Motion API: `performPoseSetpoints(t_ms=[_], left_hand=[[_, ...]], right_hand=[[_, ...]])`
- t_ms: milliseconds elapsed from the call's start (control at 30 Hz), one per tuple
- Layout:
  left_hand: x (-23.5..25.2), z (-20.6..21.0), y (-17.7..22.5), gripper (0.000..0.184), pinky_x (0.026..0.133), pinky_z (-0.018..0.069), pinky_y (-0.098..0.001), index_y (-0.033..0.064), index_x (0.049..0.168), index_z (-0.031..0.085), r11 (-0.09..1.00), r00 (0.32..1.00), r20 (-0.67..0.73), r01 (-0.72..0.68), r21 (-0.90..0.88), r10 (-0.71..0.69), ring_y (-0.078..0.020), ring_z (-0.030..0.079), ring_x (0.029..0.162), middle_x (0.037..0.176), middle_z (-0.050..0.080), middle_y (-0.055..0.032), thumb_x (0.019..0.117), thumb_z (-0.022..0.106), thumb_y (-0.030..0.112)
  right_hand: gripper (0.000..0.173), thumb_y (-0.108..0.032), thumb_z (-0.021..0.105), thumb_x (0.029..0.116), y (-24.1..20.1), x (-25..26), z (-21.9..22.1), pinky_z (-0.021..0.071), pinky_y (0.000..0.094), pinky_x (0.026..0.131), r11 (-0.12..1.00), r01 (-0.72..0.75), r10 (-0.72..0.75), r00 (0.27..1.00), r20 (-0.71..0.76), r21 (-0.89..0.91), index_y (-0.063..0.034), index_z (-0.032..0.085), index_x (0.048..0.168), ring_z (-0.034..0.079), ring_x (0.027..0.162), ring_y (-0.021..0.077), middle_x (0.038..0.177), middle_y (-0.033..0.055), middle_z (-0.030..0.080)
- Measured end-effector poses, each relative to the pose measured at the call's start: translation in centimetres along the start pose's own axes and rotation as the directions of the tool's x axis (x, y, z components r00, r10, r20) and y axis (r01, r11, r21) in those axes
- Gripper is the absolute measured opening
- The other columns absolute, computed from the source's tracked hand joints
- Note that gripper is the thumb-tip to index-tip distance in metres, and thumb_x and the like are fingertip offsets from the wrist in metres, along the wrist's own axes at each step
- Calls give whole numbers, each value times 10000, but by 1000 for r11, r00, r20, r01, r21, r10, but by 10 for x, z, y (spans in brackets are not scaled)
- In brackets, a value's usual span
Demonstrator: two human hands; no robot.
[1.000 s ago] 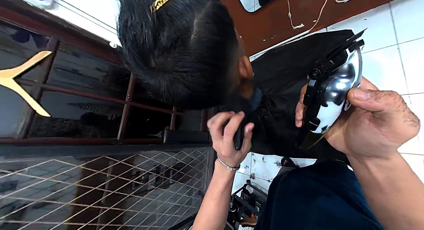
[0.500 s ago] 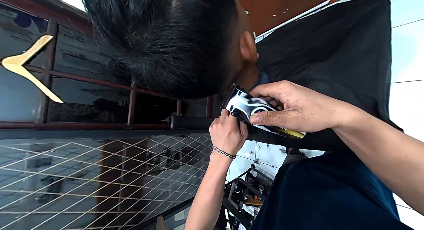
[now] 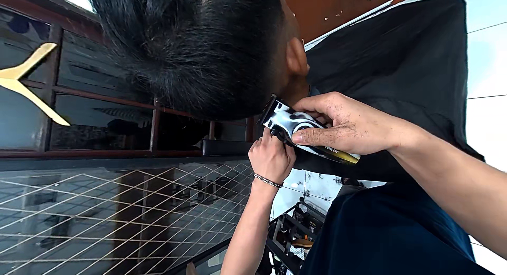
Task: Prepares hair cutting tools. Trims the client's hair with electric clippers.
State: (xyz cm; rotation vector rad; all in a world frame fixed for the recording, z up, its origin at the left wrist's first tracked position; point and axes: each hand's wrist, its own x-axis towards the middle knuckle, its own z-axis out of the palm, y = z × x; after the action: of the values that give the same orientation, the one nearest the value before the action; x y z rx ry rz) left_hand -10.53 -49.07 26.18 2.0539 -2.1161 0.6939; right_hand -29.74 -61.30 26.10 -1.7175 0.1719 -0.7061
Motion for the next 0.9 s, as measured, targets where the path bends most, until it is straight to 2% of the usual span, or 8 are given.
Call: performPoseSetpoints(t_ms=[200, 333, 467, 567, 733, 900], left_hand=[[-1, 3, -1, 251, 474, 482, -464, 42, 886, 684, 1000, 999, -43, -13, -22, 12, -317, 673, 620, 889, 711, -168, 967, 525, 218], [0, 3, 0, 263, 478, 480, -465, 31, 926, 692, 1000, 1000, -20, 4, -23, -5, -319, 663, 621, 880, 694, -165, 973, 505, 210], [-1, 4, 0, 255, 475, 480, -457, 42, 915, 690, 1000, 999, -37, -1, -17, 0, -310, 670, 621, 874, 704, -157, 972, 513, 216], [-1, 4, -1, 260, 465, 474, -459, 39, 917, 679, 1000, 1000, -23, 12, -4, -12, -307, 659, 614, 858, 680, -152, 980, 503, 220], [-1, 4, -2, 248, 469, 480, -460, 47, 918, 684, 1000, 999, -32, 7, -11, -7, -310, 672, 621, 865, 703, -152, 978, 509, 212], [0, 3, -1, 266, 475, 481, -476, 44, 916, 684, 1000, 1000, -5, 28, 9, -28, -327, 668, 631, 868, 686, -158, 972, 491, 218]], right_hand=[[310, -358, 652, 979, -2, 2, -1, 493, 154, 582, 999, 21, -21, 1000, -14, 32, -76, 675, 1104, 598, 672, -24, 809, -47, 652], [290, -344, 656, 972, 3, 1, -3, 486, 151, 582, 999, 13, -12, 1000, -18, 31, -78, 678, 1083, 595, 675, -24, 805, -48, 644], [285, -319, 653, 975, 0, 2, -3, 491, 147, 586, 996, 68, -66, 997, -32, 53, -58, 678, 1085, 594, 674, -24, 806, -39, 648], [276, -319, 655, 976, 3, 2, -4, 493, 150, 588, 997, 48, -47, 999, -24, 64, -62, 676, 1074, 596, 673, -17, 799, -37, 644], [294, -307, 653, 978, 2, 3, -5, 509, 146, 623, 994, 83, -82, 996, -27, 69, -45, 676, 1109, 611, 708, -20, 829, -28, 658], [320, -344, 653, 974, 4, 2, -5, 534, 175, 660, 999, 29, -28, 999, -19, 44, -64, 684, 1126, 635, 746, -5, 867, -27, 679]])
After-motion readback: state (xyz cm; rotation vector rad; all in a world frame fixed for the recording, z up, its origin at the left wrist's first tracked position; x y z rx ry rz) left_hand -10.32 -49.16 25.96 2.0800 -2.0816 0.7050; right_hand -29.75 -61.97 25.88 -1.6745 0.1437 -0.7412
